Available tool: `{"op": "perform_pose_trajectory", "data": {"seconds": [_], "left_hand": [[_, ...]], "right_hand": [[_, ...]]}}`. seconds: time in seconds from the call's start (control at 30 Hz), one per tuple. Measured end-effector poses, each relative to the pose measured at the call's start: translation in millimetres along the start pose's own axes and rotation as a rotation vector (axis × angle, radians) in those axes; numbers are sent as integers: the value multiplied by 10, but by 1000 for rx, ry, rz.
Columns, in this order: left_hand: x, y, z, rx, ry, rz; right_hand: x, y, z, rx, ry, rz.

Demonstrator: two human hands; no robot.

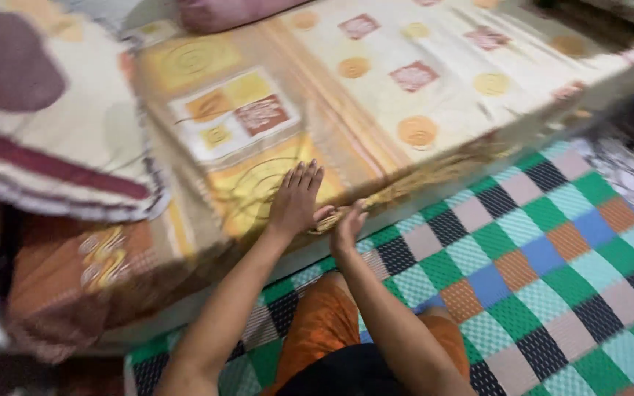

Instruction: The person uses a stick broom to sweep a bed and a floor mat, then folds the mat.

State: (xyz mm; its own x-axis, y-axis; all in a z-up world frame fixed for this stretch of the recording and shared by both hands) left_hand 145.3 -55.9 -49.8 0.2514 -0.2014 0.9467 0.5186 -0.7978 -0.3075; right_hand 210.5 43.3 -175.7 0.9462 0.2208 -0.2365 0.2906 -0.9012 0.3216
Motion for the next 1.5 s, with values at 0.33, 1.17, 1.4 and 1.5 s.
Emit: {"op": "perform_pose_trajectory", "data": {"seconds": [0.33,1.17,1.4,1.5], "left_hand": [[115,730,-498,85,70,235],[-329,2679,-1404,332,234,772],[-243,4107,-2000,888,153,833],[-306,4478,-1793,1011,104,813]], "right_hand": [[199,-1375,1138,96,-129,15],[-233,2323,-854,956,974,-1053],[19,2548,-784,796,1184,-1647],[27,2561,-852,796,1155,-1763]]}}
Point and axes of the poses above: each hand's wrist, its own y-axis away from the middle knuckle, its own x-axis out of the back of the hand, z = x × y, the point moved 3 cm from there along -y, towards the middle knuckle, and after that the axes turned 4 degrees about x, right-handed, at the moved point
